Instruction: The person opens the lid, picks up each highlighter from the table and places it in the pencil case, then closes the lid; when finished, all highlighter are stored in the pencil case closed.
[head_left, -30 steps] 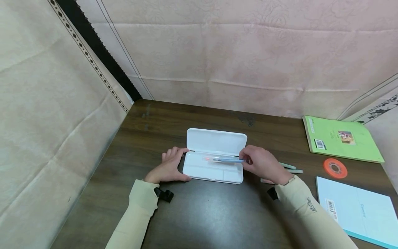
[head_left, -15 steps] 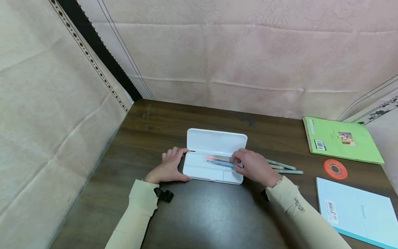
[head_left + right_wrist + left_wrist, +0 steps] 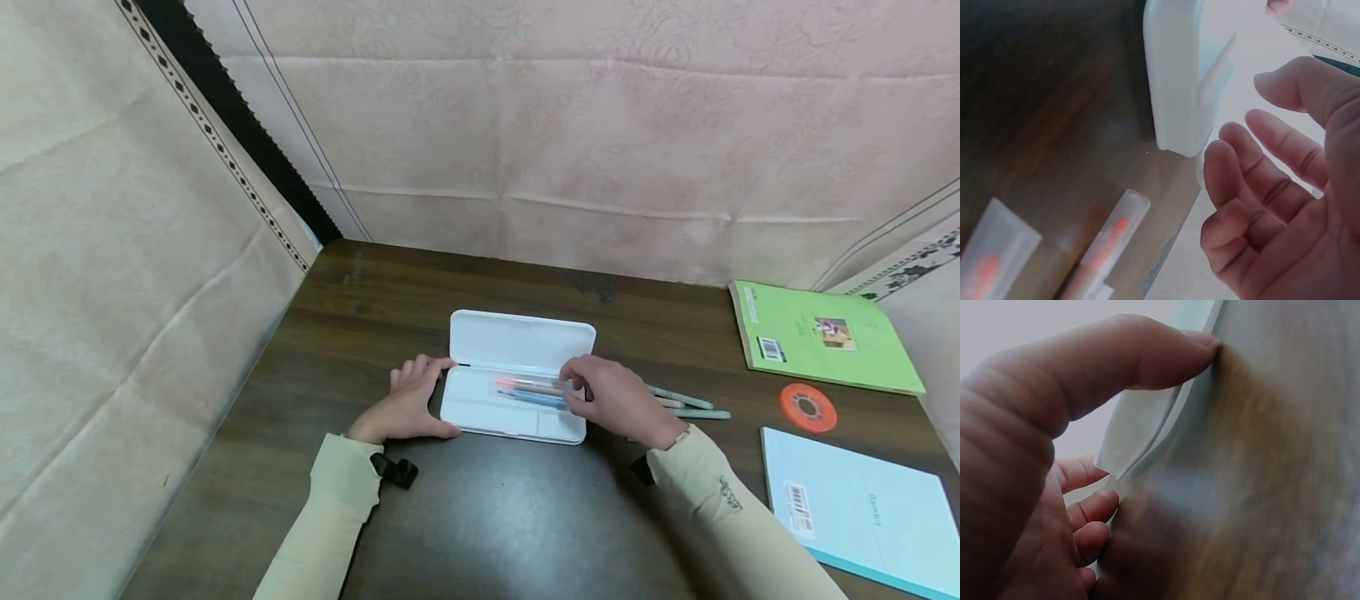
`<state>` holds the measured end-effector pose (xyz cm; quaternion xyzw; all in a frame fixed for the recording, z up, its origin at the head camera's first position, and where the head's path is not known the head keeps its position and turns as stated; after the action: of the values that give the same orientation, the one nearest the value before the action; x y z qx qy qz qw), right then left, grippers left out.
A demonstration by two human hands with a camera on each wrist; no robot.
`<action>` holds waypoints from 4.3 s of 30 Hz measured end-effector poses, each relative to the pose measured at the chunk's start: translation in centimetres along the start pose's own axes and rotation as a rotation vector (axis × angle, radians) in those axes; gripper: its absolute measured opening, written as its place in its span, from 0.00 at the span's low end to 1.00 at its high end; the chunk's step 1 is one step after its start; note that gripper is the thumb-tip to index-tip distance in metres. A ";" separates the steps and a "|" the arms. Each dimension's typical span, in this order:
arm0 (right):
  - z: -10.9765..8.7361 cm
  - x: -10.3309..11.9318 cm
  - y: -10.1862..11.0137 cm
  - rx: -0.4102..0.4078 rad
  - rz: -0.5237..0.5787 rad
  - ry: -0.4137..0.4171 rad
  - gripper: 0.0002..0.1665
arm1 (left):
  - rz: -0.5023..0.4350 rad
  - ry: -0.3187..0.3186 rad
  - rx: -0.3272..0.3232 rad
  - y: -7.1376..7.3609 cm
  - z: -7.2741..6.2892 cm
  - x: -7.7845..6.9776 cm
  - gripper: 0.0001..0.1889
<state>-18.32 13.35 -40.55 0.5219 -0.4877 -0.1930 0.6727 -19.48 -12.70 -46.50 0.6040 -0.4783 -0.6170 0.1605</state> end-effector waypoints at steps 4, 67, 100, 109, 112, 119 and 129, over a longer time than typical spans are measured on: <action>-0.3 -0.2 0.6 -0.024 0.054 -0.009 0.15 | 0.001 0.002 0.003 0.0 0.0 0.0 0.52; -9.9 -15.4 5.1 0.071 0.014 -0.288 0.08 | 0.000 0.003 -0.007 0.1 0.0 -0.2 0.52; -8.7 -15.3 5.4 0.076 -0.027 -0.253 0.05 | -0.019 0.007 -0.002 0.0 -0.1 -0.2 0.52; -9.0 -13.8 7.5 0.015 -0.003 -0.261 0.07 | -0.014 0.003 -0.002 0.0 -0.1 -0.1 0.52; -9.0 -13.1 8.1 -0.020 -0.005 -0.236 0.06 | -0.015 0.001 -0.006 0.0 0.0 0.0 0.52; -8.2 -9.6 9.8 -0.157 -0.070 -0.090 0.07 | -0.014 0.001 -0.007 -0.1 -0.1 0.0 0.52; -6.4 -4.3 10.8 -0.255 -0.086 0.012 0.11 | -0.011 0.007 -0.005 0.0 -0.2 -0.1 0.52</action>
<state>-17.44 24.11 -32.78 0.4537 -0.4322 -0.2791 0.7276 -19.32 -12.66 -46.37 0.6084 -0.4728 -0.6170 0.1601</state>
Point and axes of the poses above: each hand's wrist, its own z-axis towards the middle knuckle, its own y-axis out of the back of the hand, x = y × z, the point moved 8 cm from there along z, towards the middle knuckle, and after that the axes turned 6 degrees about y, right-handed, at the moved point
